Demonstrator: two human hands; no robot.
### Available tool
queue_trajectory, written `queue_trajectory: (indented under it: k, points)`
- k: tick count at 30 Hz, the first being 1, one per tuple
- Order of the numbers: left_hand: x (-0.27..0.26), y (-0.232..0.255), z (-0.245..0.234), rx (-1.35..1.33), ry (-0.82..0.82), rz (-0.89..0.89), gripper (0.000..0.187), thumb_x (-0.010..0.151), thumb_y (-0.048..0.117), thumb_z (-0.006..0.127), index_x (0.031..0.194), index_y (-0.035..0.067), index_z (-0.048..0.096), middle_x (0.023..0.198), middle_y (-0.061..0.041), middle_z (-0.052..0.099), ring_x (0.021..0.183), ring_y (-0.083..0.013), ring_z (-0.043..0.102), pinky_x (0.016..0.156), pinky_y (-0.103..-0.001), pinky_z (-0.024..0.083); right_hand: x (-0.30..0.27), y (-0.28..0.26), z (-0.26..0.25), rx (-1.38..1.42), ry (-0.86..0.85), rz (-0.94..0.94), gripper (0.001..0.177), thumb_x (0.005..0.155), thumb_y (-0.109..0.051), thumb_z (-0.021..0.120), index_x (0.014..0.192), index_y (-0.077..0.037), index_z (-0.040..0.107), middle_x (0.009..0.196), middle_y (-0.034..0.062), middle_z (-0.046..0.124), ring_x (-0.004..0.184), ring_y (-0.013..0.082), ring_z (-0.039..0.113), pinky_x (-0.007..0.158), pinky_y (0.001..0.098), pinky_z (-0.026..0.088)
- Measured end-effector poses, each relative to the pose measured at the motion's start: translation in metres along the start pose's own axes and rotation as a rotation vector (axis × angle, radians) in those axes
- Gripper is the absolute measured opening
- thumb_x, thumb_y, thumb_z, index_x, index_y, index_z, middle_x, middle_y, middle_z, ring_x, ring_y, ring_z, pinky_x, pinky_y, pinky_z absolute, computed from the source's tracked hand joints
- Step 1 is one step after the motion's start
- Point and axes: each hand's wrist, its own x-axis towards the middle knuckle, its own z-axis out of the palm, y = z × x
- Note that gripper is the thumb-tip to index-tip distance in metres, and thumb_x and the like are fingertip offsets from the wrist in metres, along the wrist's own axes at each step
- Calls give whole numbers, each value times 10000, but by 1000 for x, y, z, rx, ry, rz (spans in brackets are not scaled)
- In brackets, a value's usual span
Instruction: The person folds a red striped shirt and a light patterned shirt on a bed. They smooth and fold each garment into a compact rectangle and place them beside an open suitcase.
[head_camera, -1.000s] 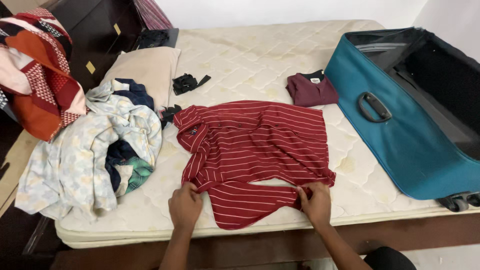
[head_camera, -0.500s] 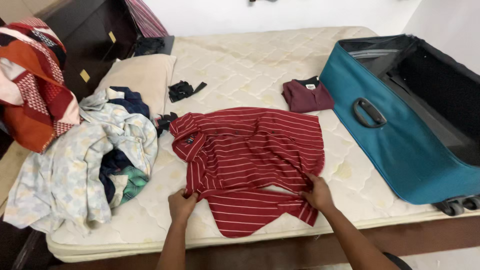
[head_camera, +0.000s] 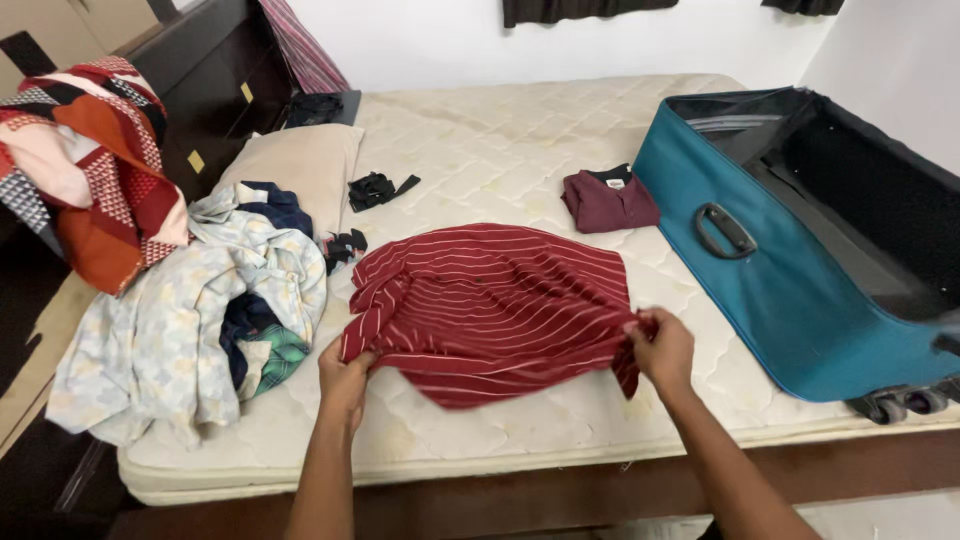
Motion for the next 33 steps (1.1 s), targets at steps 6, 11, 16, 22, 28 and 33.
queue_trajectory:
  k: [6, 11, 16, 22, 28, 33]
  points:
    - [-22, 40, 18, -31, -101, 154, 367, 867, -144, 657, 1208, -8, 684, 1103, -99, 752, 935, -149, 708, 829, -282, 577, -1, -38, -36, 122, 188, -82, 182, 849, -65, 818, 978, -2, 705, 812, 127, 717, 700, 186, 661, 669, 320, 515]
    - [-31, 69, 27, -56, -99, 250, 375, 847, -186, 662, 1182, -19, 664, 1068, -110, 758, 910, -168, 719, 818, -299, 590, -5, -54, -66, 381, 271, -119, 169, 909, -58, 770, 1018, 5, 657, 841, 61, 676, 734, 122, 604, 675, 285, 496]
    - [-62, 104, 48, -356, -109, 242, 528, 882, -174, 604, 1344, 78, 563, 1148, -74, 722, 977, -169, 705, 838, -297, 586, -12, -66, -86, 633, 313, -148, 152, 976, -65, 730, 1066, -9, 621, 950, 24, 659, 841, 85, 608, 773, 249, 511]
    - [-80, 135, 57, -533, -168, 313, 697, 827, -120, 630, 1405, 254, 524, 1166, -56, 676, 1040, -153, 674, 924, -305, 605, -13, -81, -108, 736, 436, -190, 118, 999, -60, 710, 1064, -28, 617, 942, 1, 634, 812, 68, 567, 744, 232, 483]
    - [-75, 131, 42, -409, -291, 328, 210, 949, -45, 679, 1150, 4, 646, 1016, -80, 725, 894, -171, 709, 823, -324, 593, -6, -90, -131, 919, 454, -207, 49, 961, -4, 672, 979, -23, 631, 873, -5, 626, 759, 59, 556, 699, 213, 459]
    - [-72, 107, 36, -134, -206, 272, 194, 904, -20, 721, 1094, 4, 686, 959, -65, 760, 813, -128, 709, 763, -277, 567, -10, -79, -120, 885, 388, -169, 51, 944, -24, 664, 949, -26, 613, 843, 1, 623, 730, 61, 554, 664, 224, 456]
